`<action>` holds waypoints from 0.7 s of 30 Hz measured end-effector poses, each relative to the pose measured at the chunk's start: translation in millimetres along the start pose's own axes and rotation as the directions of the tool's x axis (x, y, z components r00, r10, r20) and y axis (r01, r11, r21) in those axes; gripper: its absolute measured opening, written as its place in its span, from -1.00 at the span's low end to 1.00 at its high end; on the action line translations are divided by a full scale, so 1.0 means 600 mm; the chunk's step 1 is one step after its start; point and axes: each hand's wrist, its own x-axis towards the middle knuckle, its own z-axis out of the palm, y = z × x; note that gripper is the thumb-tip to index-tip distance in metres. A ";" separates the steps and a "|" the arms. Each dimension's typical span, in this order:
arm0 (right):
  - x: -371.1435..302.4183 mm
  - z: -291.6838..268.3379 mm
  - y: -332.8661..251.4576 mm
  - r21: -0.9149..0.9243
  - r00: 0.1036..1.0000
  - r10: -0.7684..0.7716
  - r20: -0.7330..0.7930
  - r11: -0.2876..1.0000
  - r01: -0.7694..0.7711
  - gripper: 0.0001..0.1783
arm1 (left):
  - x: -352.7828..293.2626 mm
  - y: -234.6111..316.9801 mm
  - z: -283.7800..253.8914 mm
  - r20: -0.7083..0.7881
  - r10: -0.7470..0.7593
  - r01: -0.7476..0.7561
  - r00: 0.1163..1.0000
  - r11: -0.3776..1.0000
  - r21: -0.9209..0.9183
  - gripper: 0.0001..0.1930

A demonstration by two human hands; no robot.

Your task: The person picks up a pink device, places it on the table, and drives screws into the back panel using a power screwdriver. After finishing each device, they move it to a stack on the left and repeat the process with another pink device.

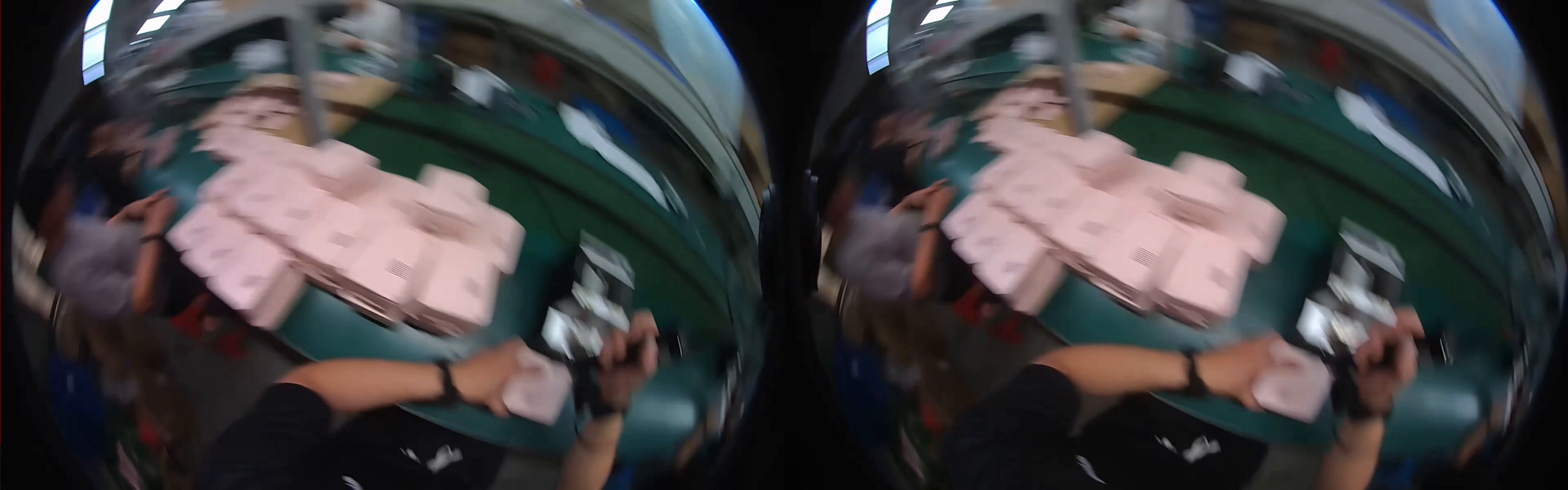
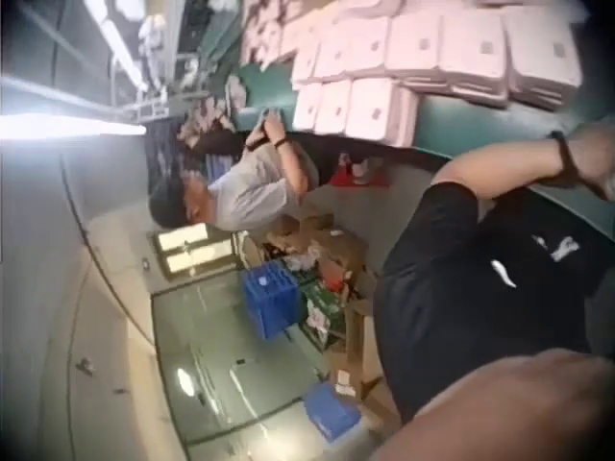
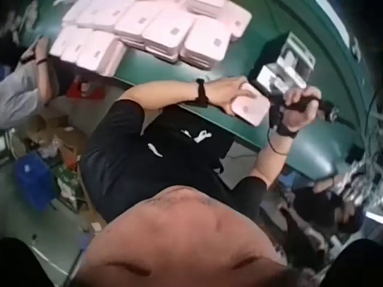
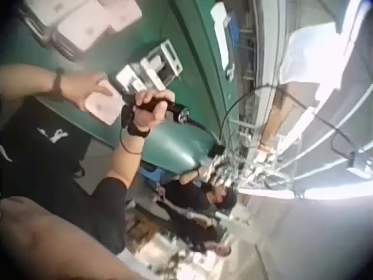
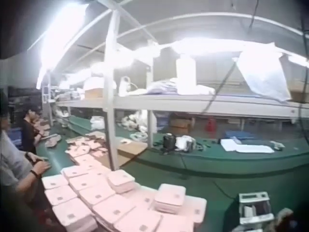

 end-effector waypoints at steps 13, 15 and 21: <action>0.030 0.042 -0.064 -0.424 0.869 -0.350 -0.349 0.886 0.186 -0.68 | 0.002 0.026 -0.034 0.064 -0.034 0.035 0.997 0.999 -0.016 -0.11; 0.035 0.043 -0.053 -0.451 0.868 -0.337 -0.365 0.880 0.152 -0.68 | 0.001 0.029 -0.028 0.074 -0.037 0.039 0.997 0.999 -0.025 -0.13; 0.036 0.060 -0.045 -0.470 0.892 -0.261 -0.369 0.880 0.063 -0.68 | -0.007 0.032 -0.026 0.033 -0.040 0.039 0.999 0.999 0.029 -0.16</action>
